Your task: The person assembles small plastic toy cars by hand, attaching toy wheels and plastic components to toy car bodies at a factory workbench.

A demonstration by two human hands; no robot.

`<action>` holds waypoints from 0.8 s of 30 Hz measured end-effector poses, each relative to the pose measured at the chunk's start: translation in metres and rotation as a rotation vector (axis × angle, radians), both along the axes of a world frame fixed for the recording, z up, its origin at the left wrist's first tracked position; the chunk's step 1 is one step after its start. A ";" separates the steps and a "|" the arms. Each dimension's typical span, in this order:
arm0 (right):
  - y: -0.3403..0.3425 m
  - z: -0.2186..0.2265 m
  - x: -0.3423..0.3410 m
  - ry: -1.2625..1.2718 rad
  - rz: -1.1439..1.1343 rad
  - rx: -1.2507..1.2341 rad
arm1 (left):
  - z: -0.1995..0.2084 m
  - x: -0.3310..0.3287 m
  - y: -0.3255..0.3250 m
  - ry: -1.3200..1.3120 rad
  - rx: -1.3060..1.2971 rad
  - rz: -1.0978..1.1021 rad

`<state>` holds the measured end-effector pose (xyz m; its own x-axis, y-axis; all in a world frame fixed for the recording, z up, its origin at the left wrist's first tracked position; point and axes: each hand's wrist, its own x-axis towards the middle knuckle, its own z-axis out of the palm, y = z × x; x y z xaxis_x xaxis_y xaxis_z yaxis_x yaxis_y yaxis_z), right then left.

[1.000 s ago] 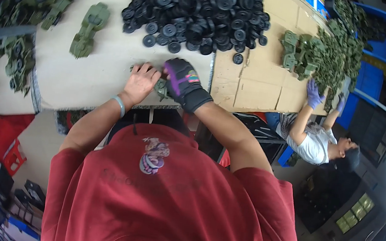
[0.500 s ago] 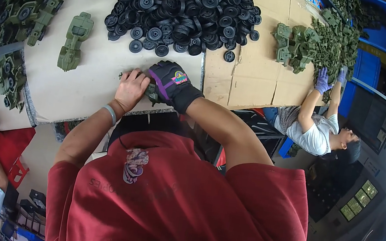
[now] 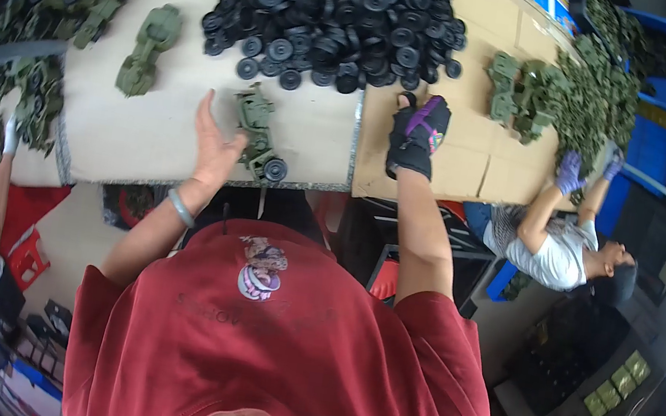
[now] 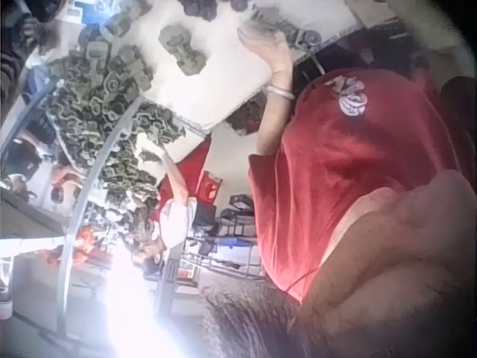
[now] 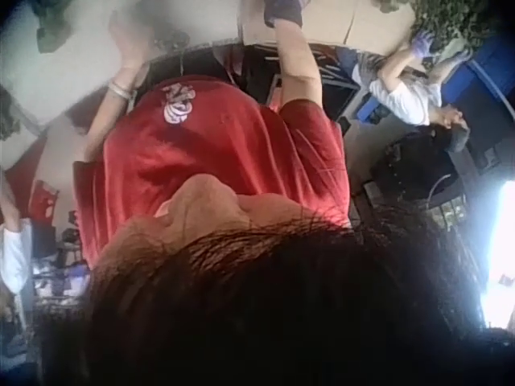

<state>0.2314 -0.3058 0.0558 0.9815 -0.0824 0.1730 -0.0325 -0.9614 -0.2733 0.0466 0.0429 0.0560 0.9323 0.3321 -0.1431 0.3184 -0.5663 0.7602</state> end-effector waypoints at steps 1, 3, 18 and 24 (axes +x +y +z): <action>0.006 0.004 0.004 0.098 0.023 0.033 | -0.017 -0.008 -0.012 -0.009 -0.250 0.205; 0.001 -0.008 0.008 0.146 0.130 0.062 | -0.033 -0.013 -0.041 0.126 -0.326 0.308; 0.031 -0.003 -0.014 0.109 0.216 0.181 | -0.022 -0.023 -0.016 0.432 -0.189 0.048; 0.020 -0.017 -0.011 0.188 0.198 0.471 | -0.017 -0.015 -0.020 0.444 -0.061 -0.069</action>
<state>0.2201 -0.2854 0.0390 0.9966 0.0808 -0.0177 0.0469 -0.7289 -0.6830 0.0312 0.0230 0.0391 0.7961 0.2497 -0.5513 0.5840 -0.5561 0.5914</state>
